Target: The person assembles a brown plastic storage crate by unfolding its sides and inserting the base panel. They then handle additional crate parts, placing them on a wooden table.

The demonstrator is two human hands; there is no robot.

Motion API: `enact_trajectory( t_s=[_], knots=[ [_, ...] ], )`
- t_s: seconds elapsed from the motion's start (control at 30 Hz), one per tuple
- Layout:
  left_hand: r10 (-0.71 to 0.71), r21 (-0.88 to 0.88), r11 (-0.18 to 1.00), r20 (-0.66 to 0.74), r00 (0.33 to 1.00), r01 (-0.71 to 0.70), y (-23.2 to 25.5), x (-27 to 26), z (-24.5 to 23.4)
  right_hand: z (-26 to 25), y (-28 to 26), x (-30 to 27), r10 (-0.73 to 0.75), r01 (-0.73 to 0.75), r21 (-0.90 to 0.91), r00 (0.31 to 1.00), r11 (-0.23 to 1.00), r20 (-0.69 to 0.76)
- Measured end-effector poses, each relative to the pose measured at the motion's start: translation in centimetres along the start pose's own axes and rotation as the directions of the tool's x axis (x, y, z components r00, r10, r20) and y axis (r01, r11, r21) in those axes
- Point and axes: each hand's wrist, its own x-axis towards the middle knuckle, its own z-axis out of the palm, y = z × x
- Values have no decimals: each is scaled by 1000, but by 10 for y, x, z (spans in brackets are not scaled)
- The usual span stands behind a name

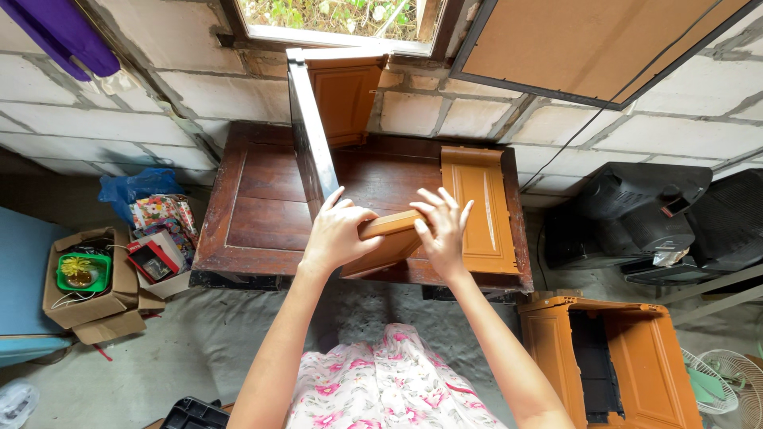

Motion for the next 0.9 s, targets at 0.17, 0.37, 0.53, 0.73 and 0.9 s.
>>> enact_trajectory(
  t_s=[0.17,0.37,0.53,0.73,0.9],
  knots=[
    [4,-192,981,-36,999,-11,-1,-4,-1,4,-2,-2,-30,50,-138,989,989,144],
    [-154,-340,937,-200,968,79,-18,-19,20,4,3,-6,-149,180,-223,978,958,148],
    [-453,-589,770,-232,860,246,-30,-23,52,2,-6,-1,-232,274,-311,959,910,164],
    [-505,-700,657,-132,853,281,-44,-22,60,2,-29,16,-253,320,-190,916,928,311],
    [-439,-653,679,7,898,337,-46,-29,45,9,-43,31,-353,414,-133,875,901,333]
  ],
)
